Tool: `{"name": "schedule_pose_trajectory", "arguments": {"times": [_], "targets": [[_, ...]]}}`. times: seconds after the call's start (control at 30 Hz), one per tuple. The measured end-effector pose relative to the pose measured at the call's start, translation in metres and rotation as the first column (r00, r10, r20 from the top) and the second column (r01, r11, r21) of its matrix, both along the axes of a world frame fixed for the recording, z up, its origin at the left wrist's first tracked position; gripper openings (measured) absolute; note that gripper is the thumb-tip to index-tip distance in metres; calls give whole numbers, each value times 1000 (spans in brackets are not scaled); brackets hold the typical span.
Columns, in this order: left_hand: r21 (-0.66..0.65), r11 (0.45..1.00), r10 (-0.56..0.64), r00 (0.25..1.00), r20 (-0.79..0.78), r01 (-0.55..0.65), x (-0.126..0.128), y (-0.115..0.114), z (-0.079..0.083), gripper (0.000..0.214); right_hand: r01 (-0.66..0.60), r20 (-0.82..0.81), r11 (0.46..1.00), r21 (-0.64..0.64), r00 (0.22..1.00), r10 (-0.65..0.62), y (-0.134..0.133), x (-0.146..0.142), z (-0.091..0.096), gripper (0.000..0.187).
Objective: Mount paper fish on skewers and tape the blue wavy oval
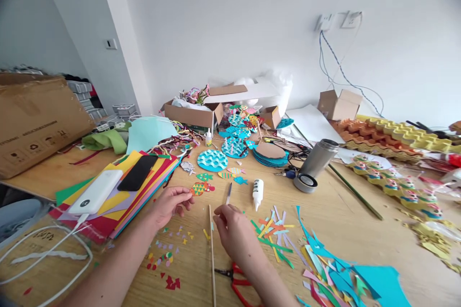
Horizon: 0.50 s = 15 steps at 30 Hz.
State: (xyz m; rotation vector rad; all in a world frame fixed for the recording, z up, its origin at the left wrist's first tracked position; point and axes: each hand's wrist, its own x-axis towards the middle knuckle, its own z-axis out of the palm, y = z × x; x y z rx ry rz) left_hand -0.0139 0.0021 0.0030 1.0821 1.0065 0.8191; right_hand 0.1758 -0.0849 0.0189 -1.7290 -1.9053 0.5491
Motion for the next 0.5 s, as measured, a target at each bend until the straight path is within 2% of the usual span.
{"name": "schedule_pose_trajectory", "arguments": {"times": [0.03,0.1,0.2,0.27,0.37,0.5], "targets": [[1,1000,-27,1000,15,27,2,-3,1,29,21,-142,998,-54,990,-29,2,1,0,15],[9,996,-92,995,31,91,6,-8,3,28,15,-399,990,-141,914,-70,5,-1,-4,21],[18,981,-192,981,25,192,12,-15,5,27,-7,-629,986,-167,771,-101,11,-5,-11,32],[12,967,-254,967,12,254,14,-19,6,27,17,-644,986,-163,755,-120,14,-7,-12,29],[23,944,-331,944,3,330,15,-21,5,32,44,-540,986,-161,832,-125,17,-5,-10,25],[99,938,-332,943,-11,331,15,-21,3,32,-32,-446,978,-206,893,-64,19,-3,-6,17]]}}
